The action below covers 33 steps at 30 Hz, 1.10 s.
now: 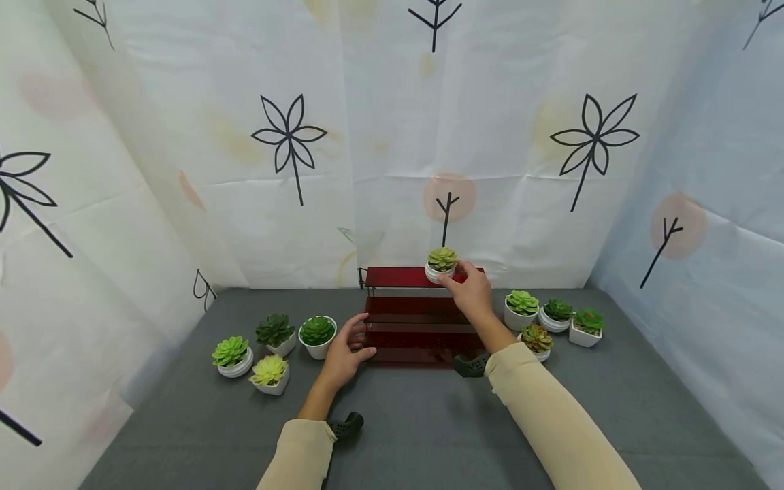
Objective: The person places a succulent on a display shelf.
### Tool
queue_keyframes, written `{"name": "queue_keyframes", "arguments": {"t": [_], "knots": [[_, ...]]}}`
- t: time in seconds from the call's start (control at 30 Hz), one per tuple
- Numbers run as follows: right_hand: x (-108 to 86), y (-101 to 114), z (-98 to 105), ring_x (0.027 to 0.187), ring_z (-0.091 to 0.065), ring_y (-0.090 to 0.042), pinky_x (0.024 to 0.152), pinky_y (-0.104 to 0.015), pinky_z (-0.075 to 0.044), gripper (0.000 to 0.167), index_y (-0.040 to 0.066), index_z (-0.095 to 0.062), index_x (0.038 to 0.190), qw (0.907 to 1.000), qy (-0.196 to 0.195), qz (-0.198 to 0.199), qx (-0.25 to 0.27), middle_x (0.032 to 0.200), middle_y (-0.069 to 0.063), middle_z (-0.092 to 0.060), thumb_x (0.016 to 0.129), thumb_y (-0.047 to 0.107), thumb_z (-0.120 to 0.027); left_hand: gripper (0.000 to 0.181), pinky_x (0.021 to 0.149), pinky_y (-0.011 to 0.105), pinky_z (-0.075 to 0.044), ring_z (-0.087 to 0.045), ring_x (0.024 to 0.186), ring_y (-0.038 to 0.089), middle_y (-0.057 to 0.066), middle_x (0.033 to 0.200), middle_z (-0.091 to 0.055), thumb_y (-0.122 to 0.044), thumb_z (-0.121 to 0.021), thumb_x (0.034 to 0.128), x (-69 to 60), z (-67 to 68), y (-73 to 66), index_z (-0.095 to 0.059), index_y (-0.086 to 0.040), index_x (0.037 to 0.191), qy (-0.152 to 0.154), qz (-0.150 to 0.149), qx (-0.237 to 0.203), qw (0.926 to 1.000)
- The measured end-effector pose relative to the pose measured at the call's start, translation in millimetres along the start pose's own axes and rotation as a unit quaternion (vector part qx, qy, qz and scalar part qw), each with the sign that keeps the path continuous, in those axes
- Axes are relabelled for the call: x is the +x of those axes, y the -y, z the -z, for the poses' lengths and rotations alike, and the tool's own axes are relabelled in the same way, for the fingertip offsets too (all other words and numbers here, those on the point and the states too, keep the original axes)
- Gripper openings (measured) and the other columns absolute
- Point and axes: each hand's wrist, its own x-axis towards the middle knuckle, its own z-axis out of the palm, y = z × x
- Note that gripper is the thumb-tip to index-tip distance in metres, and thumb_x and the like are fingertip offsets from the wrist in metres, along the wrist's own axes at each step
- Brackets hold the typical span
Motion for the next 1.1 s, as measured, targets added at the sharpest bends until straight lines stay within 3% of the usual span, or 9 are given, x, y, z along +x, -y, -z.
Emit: {"name": "queue_keyframes", "arguments": {"t": [0.17,0.4,0.73,1.1], "knots": [[0.6,1.7,-5.1,0.119,-0.053,-0.032,0.1,-0.049,-0.038,0.055,0.006,-0.058,0.132,0.9998,-0.003,-0.003,-0.02,0.125,-0.013,-0.063,0.088,0.036,-0.072,0.07,0.093,0.051,-0.044,-0.058,0.106,0.032,0.019,0.128,-0.058,0.003,-0.074,0.0824,0.5,1.1,1.0,-0.047,-0.017,0.144,0.0,-0.004,0.003,1.0],[-0.4,2.6,-12.0,0.121,-0.051,-0.031,0.103,-0.049,-0.034,0.054,0.005,-0.059,0.131,0.9998,-0.021,0.0,-0.008,0.125,-0.013,-0.064,0.088,0.035,-0.073,0.071,0.093,0.05,-0.045,-0.058,0.105,0.031,0.017,0.128,-0.058,0.004,-0.074,0.0823,0.5,2.0,1.1,-0.046,-0.018,0.144,0.002,-0.003,0.007,1.0],[0.2,1.3,-15.4,0.125,-0.05,-0.03,0.115,-0.05,-0.008,0.053,0.004,-0.057,0.132,0.9997,-0.014,0.014,-0.012,0.124,-0.014,-0.064,0.09,0.033,-0.071,0.071,0.094,0.05,-0.044,-0.057,0.107,0.033,0.018,0.129,-0.057,0.004,-0.074,0.0823,1.2,0.1,2.7,-0.046,-0.017,0.144,0.005,-0.003,0.006,1.0],[-4.1,-0.2,-13.8,0.127,-0.046,-0.032,0.116,-0.048,-0.005,0.056,0.003,-0.053,0.135,0.9997,-0.007,0.006,0.022,0.125,-0.017,-0.063,0.088,0.027,-0.073,0.071,0.094,0.05,-0.044,-0.057,0.107,0.033,0.019,0.129,-0.057,0.004,-0.074,0.082,0.5,0.4,1.8,-0.046,-0.017,0.144,0.002,-0.002,0.008,1.0]]}}
